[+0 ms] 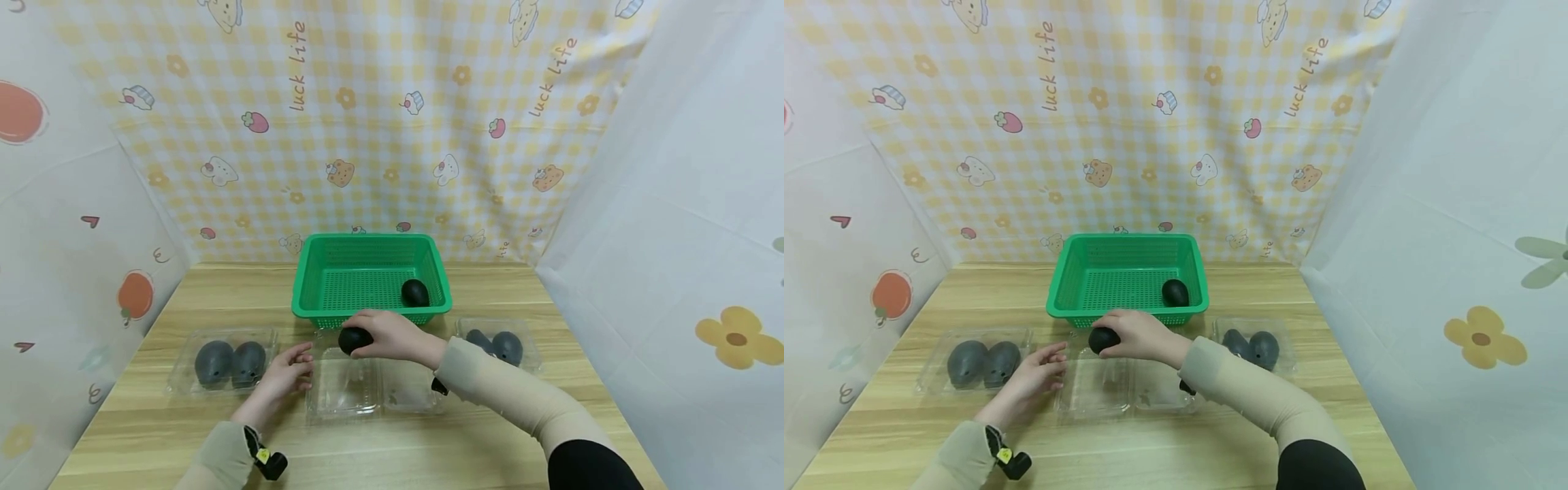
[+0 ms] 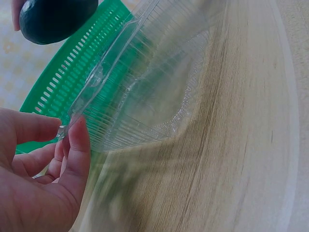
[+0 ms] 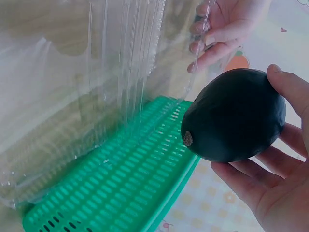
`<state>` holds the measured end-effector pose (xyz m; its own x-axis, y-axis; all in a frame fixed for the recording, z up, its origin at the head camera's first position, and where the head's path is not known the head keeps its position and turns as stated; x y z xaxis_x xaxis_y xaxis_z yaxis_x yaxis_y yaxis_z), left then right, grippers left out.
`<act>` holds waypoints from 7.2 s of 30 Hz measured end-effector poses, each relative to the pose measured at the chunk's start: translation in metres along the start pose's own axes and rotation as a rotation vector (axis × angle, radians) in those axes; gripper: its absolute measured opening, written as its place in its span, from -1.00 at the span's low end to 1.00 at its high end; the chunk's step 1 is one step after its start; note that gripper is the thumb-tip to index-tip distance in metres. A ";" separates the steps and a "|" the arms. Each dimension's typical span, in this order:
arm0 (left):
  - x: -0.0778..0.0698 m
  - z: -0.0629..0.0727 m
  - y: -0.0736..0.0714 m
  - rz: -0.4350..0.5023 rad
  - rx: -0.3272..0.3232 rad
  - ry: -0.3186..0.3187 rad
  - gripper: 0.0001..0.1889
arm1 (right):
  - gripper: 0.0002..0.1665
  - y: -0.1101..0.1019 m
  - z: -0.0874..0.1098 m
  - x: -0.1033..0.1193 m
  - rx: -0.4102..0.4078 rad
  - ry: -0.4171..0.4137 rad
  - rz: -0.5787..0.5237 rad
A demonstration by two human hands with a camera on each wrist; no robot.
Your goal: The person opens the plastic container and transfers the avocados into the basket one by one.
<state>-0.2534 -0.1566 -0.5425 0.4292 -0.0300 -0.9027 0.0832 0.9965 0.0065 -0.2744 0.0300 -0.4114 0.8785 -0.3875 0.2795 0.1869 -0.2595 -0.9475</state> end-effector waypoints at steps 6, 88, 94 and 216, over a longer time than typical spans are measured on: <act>-0.001 0.001 0.000 0.007 0.002 -0.002 -0.47 | -0.36 -0.008 0.001 -0.002 -0.010 0.007 -0.002; -0.002 0.004 0.000 -0.019 -0.006 0.009 -0.48 | -0.37 -0.061 -0.007 -0.118 -0.106 0.349 -0.019; -0.001 0.003 0.000 -0.012 -0.005 0.008 -0.48 | -0.37 -0.061 -0.007 -0.124 -0.104 0.370 -0.019; -0.002 0.004 -0.003 0.005 -0.005 -0.004 -0.47 | -0.53 0.014 -0.005 -0.159 0.080 0.466 -0.057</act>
<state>-0.2507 -0.1594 -0.5391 0.4329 -0.0250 -0.9011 0.0766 0.9970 0.0092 -0.4135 0.0837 -0.4688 0.5787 -0.7349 0.3535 0.2783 -0.2295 -0.9327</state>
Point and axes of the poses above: each hand's wrist, its own z-axis away from the middle knuckle, its own y-axis out of the palm, x = y × z, the point moved 7 cm from there along -z, towards the middle knuckle, and after that the axes turned 9 degrees about -y, right-handed, at the moved point
